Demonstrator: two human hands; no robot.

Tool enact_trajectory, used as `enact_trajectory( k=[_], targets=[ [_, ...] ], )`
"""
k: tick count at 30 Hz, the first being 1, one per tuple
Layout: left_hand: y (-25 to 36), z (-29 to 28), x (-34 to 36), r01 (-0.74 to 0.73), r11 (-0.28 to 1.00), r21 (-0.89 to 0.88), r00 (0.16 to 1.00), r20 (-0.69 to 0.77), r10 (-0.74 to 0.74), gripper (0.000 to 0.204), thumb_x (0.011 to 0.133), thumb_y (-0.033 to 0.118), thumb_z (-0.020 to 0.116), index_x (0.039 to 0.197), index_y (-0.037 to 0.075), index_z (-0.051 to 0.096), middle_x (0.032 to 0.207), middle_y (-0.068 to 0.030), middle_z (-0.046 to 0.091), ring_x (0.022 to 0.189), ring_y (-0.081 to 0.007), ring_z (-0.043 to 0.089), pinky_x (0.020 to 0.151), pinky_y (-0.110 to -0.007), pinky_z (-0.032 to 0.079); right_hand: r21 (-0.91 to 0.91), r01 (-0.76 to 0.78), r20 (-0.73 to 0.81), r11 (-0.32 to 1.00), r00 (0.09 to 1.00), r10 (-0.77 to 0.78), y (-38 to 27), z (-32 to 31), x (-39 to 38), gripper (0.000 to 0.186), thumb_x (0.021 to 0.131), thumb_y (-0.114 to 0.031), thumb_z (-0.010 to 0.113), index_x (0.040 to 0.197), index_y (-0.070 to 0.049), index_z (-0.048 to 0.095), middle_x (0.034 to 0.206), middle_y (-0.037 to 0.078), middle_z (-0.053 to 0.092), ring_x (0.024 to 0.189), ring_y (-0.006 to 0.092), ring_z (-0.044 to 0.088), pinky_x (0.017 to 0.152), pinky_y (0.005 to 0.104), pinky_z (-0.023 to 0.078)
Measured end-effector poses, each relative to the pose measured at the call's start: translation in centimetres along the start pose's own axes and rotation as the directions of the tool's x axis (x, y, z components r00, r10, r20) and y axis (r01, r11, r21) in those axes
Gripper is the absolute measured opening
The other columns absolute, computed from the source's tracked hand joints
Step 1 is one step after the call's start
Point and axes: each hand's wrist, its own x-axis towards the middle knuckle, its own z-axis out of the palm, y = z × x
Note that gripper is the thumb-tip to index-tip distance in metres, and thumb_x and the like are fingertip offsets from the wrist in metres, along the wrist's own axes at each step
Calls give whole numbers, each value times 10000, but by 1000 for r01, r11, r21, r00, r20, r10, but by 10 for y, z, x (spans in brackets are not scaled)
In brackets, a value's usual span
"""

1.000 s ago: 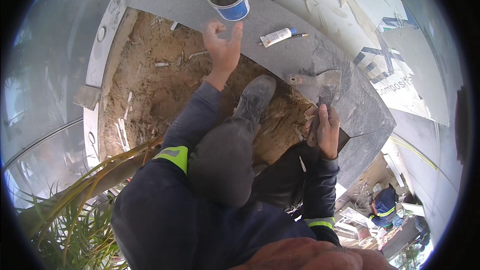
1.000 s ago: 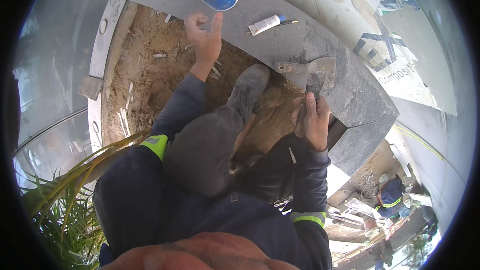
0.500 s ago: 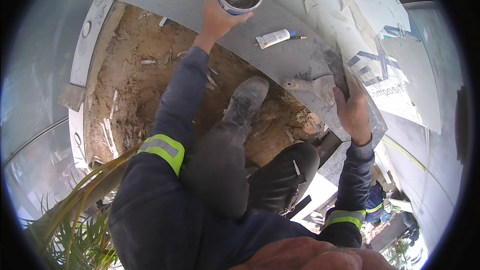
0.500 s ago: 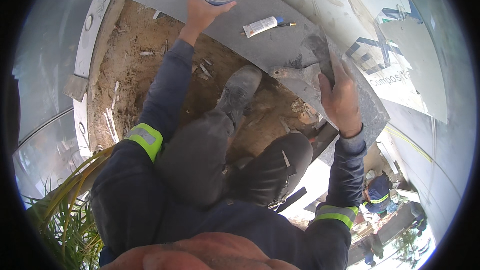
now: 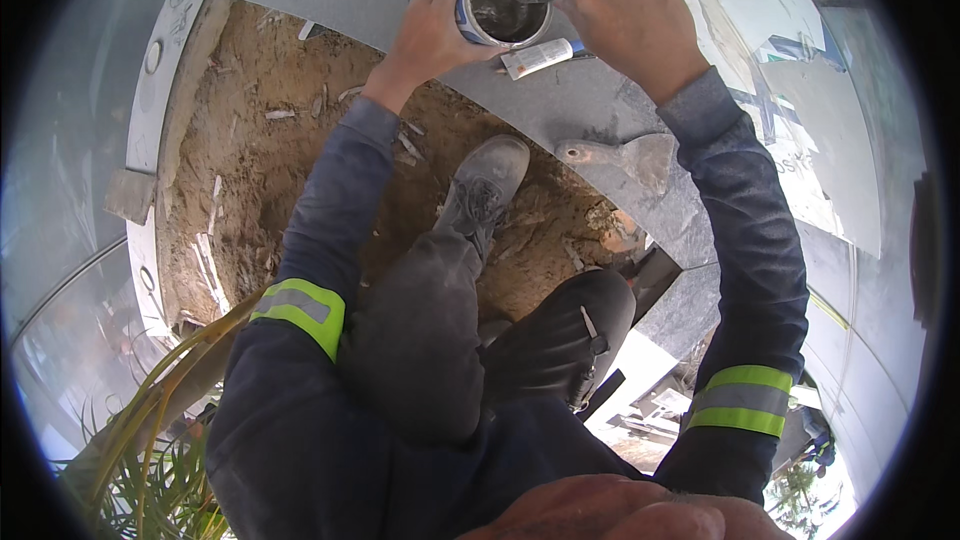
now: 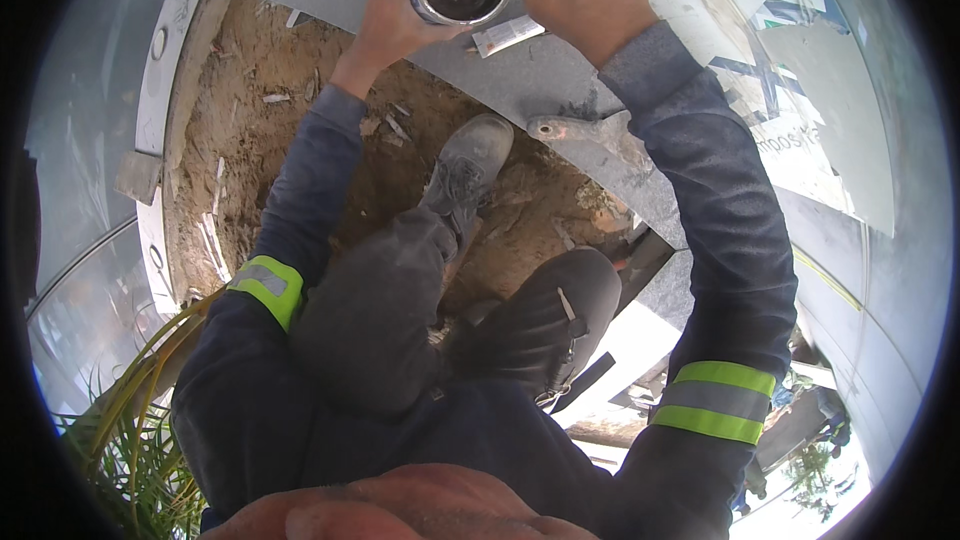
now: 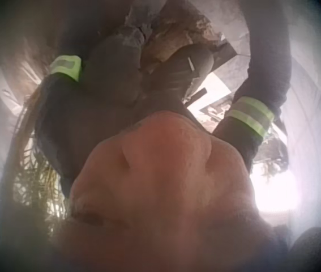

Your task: The person kneels on the ground and positions a large stone slab onto a prepared base. They use a trowel to apply adhesive or grout into the joints between slabs, then smooth the surface with a cloth. The person also uses a small tube to apply sealant into the joints.

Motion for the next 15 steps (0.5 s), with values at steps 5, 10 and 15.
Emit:
enact_trajectory(
  k=[5, 10, 15],
  targets=[
    [-5, -4, 1, 61, 998, -7, 996, 68, -60, 1053, 642, 394, 972, 1478, 76, 416, 1408, -143, 542, 1326, -372, 514, 1090, -489, 490, 208, -38, 108, 977, 994, 16, -3, 17, 9, 285, 953, -320, 673, 965, -42, 734, 844, 135, 723, 732, 350, 708, 687, 457, 572],
    [-9, -4, 1, 31, 999, -32, 998, 64, -29, 1064, 646, 401, 971, 1491, 86, 406, 1423, -144, 531, 1334, -374, 508, 1105, -492, 479, 478, -232, 243, 847, 962, 127, -8, 32, 3, 347, 927, -357, 697, 952, -13, 733, 832, 179, 700, 758, 329, 701, 720, 459, 556],
    [-13, -2, 0, 56, 998, -35, 997, 58, -54, 1095, 638, 415, 975, 1500, 80, 390, 1424, -141, 525, 1333, -376, 502, 1102, -495, 477, 770, -488, 470, 412, 870, 152, -5, 46, -1, 379, 976, -361, 679, 1025, 14, 710, 798, 114, 670, 716, 199, 635, 674, 377, 506]
  ],
)
